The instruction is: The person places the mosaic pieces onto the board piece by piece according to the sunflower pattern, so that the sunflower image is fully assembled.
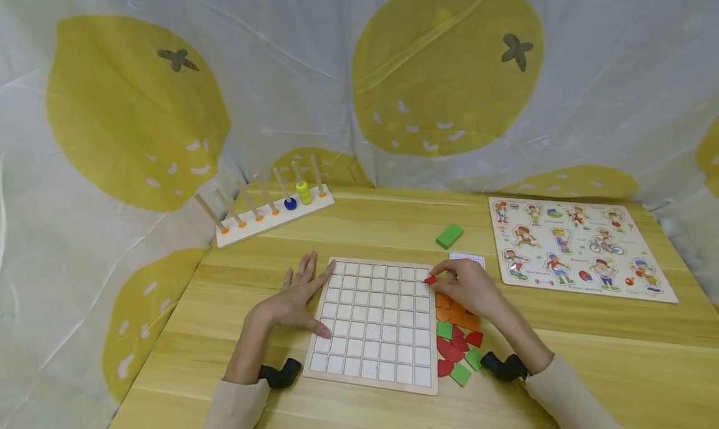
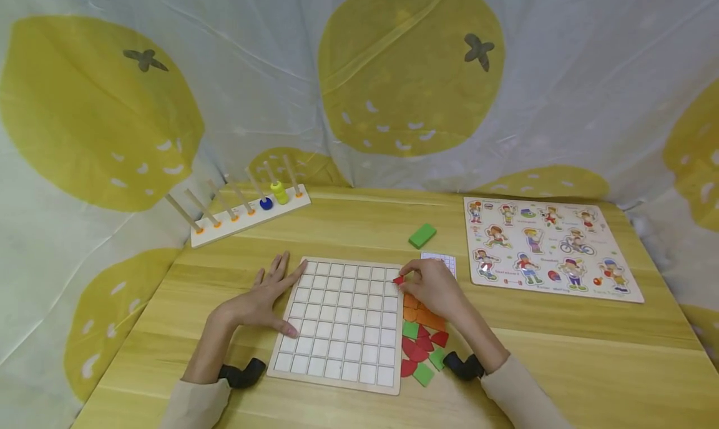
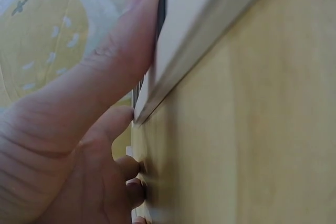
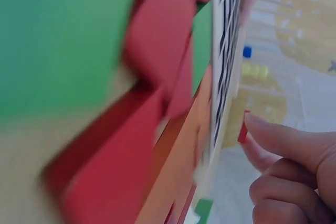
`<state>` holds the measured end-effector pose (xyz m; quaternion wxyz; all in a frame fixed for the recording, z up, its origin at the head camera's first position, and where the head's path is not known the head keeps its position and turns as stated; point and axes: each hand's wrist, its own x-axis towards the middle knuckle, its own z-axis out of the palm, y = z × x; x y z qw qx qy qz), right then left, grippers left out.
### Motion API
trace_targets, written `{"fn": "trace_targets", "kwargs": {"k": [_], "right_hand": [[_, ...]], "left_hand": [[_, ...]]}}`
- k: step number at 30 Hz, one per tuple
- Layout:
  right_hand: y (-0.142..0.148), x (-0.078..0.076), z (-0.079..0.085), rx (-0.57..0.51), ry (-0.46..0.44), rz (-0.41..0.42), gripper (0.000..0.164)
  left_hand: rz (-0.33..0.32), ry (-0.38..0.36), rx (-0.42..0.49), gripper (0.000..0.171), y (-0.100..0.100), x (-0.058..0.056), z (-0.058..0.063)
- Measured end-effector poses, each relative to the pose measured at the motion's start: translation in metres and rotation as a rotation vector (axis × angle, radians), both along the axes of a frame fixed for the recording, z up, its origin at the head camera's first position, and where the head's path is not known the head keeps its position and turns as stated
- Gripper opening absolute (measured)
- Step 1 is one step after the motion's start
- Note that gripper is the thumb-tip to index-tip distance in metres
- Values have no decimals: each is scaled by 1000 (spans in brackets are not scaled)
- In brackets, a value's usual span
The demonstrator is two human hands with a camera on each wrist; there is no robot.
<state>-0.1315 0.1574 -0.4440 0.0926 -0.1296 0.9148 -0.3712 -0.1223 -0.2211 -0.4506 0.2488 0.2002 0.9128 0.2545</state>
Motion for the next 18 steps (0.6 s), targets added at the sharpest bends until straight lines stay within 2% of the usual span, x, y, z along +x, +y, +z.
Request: {"fn": "trace_targets", "kwargs": {"k": [7,13,18], "right_hand": [[-48,-9,3,-111,-99,47,15],[-90,-18,4,-76,-99,80,13],[-110,-24,3,-21,-93,61,14]], "left_hand": [[7,5,4,137,-1,2,0],[5,7,12,136,-1,2,0],[1,11,9,136,-2,2,-1]]}}
